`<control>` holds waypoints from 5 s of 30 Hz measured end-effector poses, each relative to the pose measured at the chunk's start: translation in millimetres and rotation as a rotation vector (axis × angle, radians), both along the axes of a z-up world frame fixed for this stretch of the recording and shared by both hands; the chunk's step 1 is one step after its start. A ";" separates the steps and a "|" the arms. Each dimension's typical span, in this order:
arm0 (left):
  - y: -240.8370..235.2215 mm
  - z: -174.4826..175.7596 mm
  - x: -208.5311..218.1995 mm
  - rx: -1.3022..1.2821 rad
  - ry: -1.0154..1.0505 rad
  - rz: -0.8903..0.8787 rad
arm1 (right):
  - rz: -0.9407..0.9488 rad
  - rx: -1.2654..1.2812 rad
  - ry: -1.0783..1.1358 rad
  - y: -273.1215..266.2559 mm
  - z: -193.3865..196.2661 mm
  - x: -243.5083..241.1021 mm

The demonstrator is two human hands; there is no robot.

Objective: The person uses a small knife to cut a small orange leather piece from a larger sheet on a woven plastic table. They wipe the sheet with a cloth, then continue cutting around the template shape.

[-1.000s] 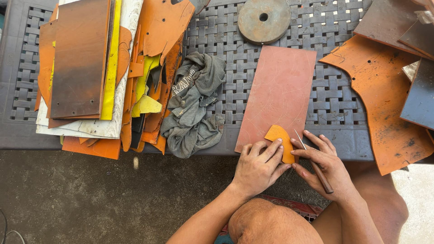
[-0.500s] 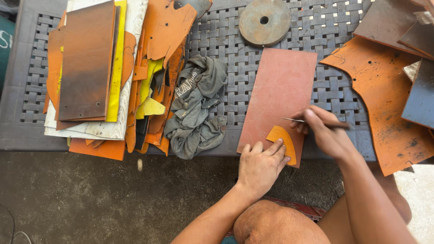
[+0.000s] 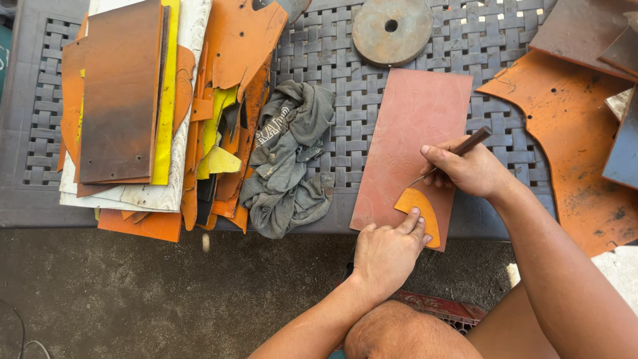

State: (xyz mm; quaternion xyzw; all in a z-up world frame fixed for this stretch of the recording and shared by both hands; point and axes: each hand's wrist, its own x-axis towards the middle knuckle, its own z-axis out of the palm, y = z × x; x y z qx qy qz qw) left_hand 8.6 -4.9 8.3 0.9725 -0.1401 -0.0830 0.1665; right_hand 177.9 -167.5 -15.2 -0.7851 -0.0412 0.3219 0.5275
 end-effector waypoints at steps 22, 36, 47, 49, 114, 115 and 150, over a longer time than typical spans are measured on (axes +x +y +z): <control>-13.8 8.6 49.4 0.141 0.010 -0.137 | -0.343 -0.174 -0.392 -27.8 34.8 -212.5; -56.1 29.8 63.6 0.236 0.118 -0.241 | -0.173 -0.148 -0.584 -20.5 25.2 -211.5; -80.6 40.8 53.7 0.250 0.306 -0.089 | -0.279 0.027 -0.753 -74.6 105.0 -137.3; -97.0 40.4 52.3 0.307 0.399 -0.020 | -0.061 -0.076 -0.681 -54.9 123.4 -101.6; -74.2 36.4 49.9 0.163 0.304 -0.107 | 0.123 -0.263 -0.737 -7.7 118.6 -42.6; -62.8 33.9 42.8 0.119 0.199 -0.096 | 0.020 -0.154 -0.773 -21.0 109.6 -59.8; 38.4 -21.1 -29.5 -1.761 0.462 0.797 | -0.203 0.132 -0.993 -21.7 -8.3 -192.5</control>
